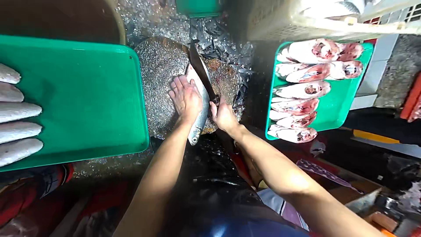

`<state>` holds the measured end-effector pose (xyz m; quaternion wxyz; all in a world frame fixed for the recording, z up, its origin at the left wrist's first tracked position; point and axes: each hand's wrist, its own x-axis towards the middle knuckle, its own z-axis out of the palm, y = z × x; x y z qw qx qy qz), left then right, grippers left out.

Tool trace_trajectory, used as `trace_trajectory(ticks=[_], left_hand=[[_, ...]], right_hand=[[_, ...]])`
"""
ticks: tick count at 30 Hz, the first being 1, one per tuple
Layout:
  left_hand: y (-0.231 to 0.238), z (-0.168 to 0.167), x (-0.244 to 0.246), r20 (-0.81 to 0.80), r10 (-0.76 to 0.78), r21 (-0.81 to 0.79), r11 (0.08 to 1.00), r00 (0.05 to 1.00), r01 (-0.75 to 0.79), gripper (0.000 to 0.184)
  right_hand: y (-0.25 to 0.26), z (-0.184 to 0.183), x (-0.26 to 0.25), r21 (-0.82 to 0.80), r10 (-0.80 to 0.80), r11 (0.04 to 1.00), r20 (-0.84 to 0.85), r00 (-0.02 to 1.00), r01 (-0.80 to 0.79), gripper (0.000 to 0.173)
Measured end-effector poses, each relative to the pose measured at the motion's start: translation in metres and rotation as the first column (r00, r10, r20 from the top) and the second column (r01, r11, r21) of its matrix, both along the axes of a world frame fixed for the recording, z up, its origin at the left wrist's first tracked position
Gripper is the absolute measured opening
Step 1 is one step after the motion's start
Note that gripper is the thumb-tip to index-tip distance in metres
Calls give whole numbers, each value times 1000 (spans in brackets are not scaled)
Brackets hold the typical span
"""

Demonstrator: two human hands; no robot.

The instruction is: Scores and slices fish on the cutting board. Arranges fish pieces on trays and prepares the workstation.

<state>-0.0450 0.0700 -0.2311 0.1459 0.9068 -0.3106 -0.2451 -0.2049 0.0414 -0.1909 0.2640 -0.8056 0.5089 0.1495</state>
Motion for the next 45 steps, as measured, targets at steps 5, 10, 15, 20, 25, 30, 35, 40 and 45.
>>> trace_trajectory(ticks=[5, 10, 15, 20, 25, 30, 35, 40, 45], left_hand=[[0, -1, 2, 0, 45, -15, 999, 999, -45, 50], [-1, -5, 3, -27, 78, -80, 994, 997, -80, 57], [30, -5, -4, -181, 95, -198, 971, 979, -131, 54], [33, -1, -15, -140, 97, -154, 981, 985, -118, 53], [32, 0, -16, -119, 61, -100, 992, 991, -73, 54], [24, -3, -10, -104, 90, -70, 993, 990, -98, 50], [29, -1, -15, -84, 70, -86, 993, 994, -77, 52], [30, -5, -14, -69, 60, -62, 996, 996, -65, 50], [27, -4, -12, -45, 76, -64, 995, 996, -79, 48]], right_hand=[[1, 34, -3, 101, 37, 995, -216, 976, -16, 55], [1, 12, -26, 81, 24, 997, -62, 998, -19, 62], [24, 112, -45, 48, 144, 989, -173, 974, -138, 47], [34, 128, -38, 108, 166, 985, -347, 923, -136, 45], [36, 133, -13, 135, 124, 988, -443, 888, -70, 48], [-1, 41, 59, 42, 57, 998, -263, 963, -48, 58], [14, 99, 34, 72, 140, 989, -272, 952, -126, 52], [22, 36, 1, 66, 93, 995, -209, 974, -81, 58], [22, 29, 1, 80, 60, 996, -245, 968, -42, 58]])
